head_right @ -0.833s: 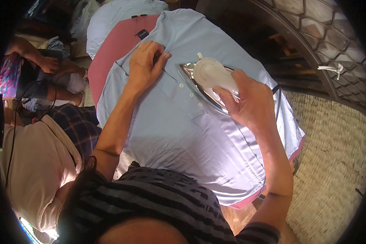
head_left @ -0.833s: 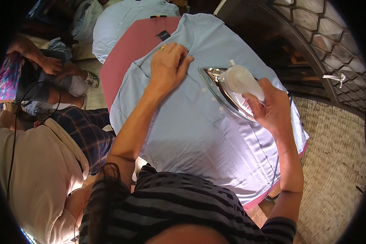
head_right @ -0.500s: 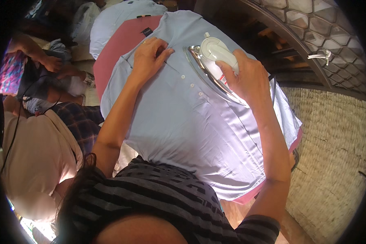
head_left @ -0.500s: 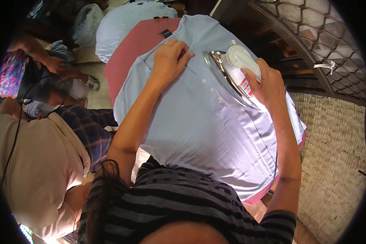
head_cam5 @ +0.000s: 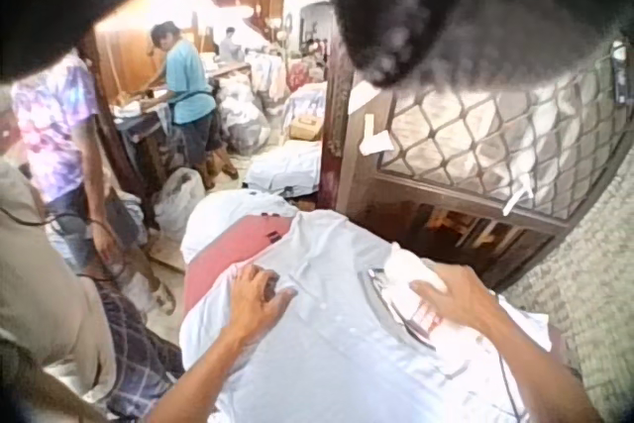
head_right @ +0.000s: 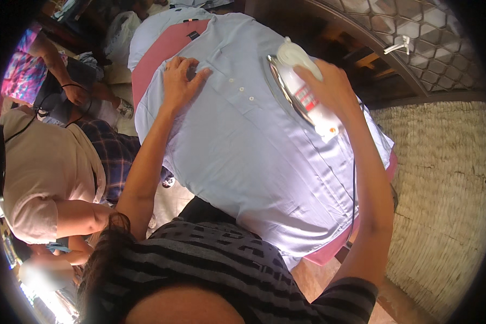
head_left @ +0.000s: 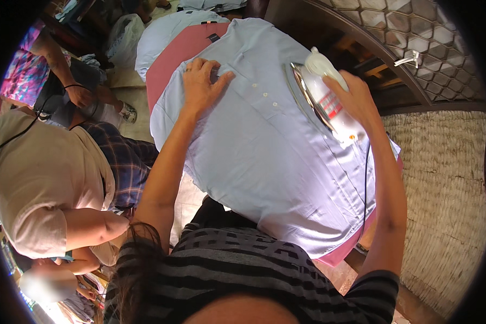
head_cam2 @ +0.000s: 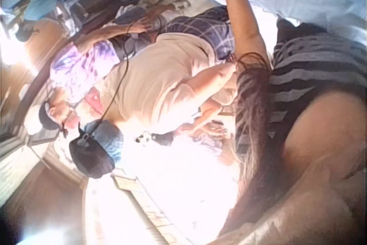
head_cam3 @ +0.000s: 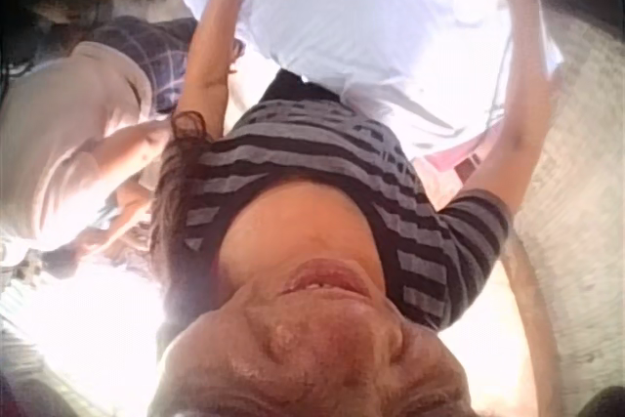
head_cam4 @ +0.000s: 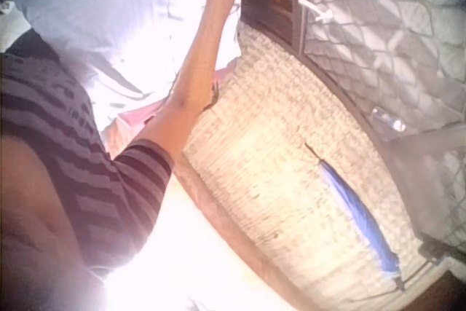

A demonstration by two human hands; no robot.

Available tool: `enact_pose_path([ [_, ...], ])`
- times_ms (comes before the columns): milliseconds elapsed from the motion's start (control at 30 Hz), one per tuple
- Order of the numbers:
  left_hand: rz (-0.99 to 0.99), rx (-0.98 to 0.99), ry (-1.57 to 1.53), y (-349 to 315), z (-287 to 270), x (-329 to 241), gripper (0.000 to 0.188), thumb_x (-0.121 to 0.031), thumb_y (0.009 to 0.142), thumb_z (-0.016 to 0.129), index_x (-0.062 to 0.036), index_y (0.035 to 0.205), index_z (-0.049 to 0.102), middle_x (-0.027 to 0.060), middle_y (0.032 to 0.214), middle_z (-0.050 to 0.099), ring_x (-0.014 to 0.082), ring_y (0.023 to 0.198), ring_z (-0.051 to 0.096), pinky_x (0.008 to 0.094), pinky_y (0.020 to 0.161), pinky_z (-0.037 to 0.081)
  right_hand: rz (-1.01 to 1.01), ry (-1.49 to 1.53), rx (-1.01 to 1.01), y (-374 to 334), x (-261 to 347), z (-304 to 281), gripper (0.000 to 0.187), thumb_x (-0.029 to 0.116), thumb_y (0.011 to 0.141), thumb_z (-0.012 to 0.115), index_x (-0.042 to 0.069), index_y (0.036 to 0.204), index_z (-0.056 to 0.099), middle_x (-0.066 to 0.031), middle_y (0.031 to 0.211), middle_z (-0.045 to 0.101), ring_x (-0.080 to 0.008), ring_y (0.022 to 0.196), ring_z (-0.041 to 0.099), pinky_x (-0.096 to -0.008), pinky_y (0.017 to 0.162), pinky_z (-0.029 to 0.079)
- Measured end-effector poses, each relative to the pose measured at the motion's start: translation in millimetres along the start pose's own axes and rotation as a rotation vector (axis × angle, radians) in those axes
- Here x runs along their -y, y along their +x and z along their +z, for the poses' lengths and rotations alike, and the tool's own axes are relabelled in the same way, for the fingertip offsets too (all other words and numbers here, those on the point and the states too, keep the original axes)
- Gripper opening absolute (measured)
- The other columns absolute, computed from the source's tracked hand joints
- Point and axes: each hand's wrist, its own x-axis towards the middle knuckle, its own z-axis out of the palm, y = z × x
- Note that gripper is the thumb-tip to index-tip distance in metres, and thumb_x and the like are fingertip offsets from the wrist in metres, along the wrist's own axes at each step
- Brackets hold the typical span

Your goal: The person irons a blue button-down shirt on an ironing board using an iron, smoothing the fabric, aligning the buttons and collar, and then lifting the shirt to reposition and continue ironing.

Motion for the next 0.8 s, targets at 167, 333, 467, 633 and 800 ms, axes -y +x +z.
enact_pose_path([
  [167, -0.066, 0.072, 0.138, 5.0, 3.1, 0.8, 0.042, -0.046, 0.078, 0.078, -0.008, 0.093, 0.07, 0.0085, 0.096, 0.063, 0.0303, 0.097, 0.056, 0.0428, 0.079, 0.044, 0.363, 0.372, 0.121, -106.3, 9.1, -30.2, 0.037, 0.035, 0.098, 0.061, -0.001, 0.093, 0.063, -0.0082, 0.067, 0.062, -0.0124, 0.056, 0.059, -0.0312, 0.052, 0.046],
  [333, -0.137, 0.182, 0.005, 15.2, 2.2, 9.3, 0.034, -0.04, 0.082, 0.076, -0.0076, 0.086, 0.066, 0.0071, 0.082, 0.066, 0.029, 0.085, 0.059, 0.0428, 0.073, 0.045, 0.309, 0.311, -0.044, -167.0, 34.1, 8.7, 0.028, 0.025, 0.1, 0.059, -0.003, 0.1, 0.058, -0.0204, 0.068, 0.062, -0.0295, 0.06, 0.064, -0.0408, 0.057, 0.047],
  [467, -0.08, 0.137, -0.112, 14.8, -0.2, 13.2, 0.03, -0.031, 0.088, 0.072, -0.0043, 0.087, 0.059, 0.0106, 0.078, 0.064, 0.0257, 0.078, 0.061, 0.039, 0.071, 0.047, 0.231, 0.207, -0.133, -169.1, 59.1, 36.1, 0.026, 0.021, 0.1, 0.057, -0.004, 0.102, 0.055, -0.0269, 0.075, 0.064, -0.0436, 0.067, 0.065, -0.0473, 0.059, 0.048],
  [633, -0.053, 0.07, -0.195, 9.7, -3.4, 16.5, 0.021, -0.022, 0.088, 0.072, -0.0053, 0.087, 0.059, 0.0108, 0.074, 0.064, 0.0283, 0.068, 0.061, 0.0404, 0.064, 0.046, 0.285, 0.201, -0.165, -156.6, 79.6, 59.3, 0.026, 0.022, 0.102, 0.052, -0.004, 0.105, 0.055, -0.0258, 0.075, 0.064, -0.0398, 0.067, 0.067, -0.044, 0.059, 0.048],
  [800, -0.032, 0.004, -0.296, 8.9, -1.4, 9.2, 0.015, -0.016, 0.087, 0.072, -0.0064, 0.09, 0.06, 0.0095, 0.074, 0.064, 0.027, 0.066, 0.061, 0.0395, 0.062, 0.045, 0.31, 0.178, -0.094, -145.0, 93.0, 64.9, 0.026, 0.021, 0.101, 0.053, -0.005, 0.106, 0.052, -0.029, 0.075, 0.063, -0.0489, 0.069, 0.064, -0.0523, 0.058, 0.047],
])
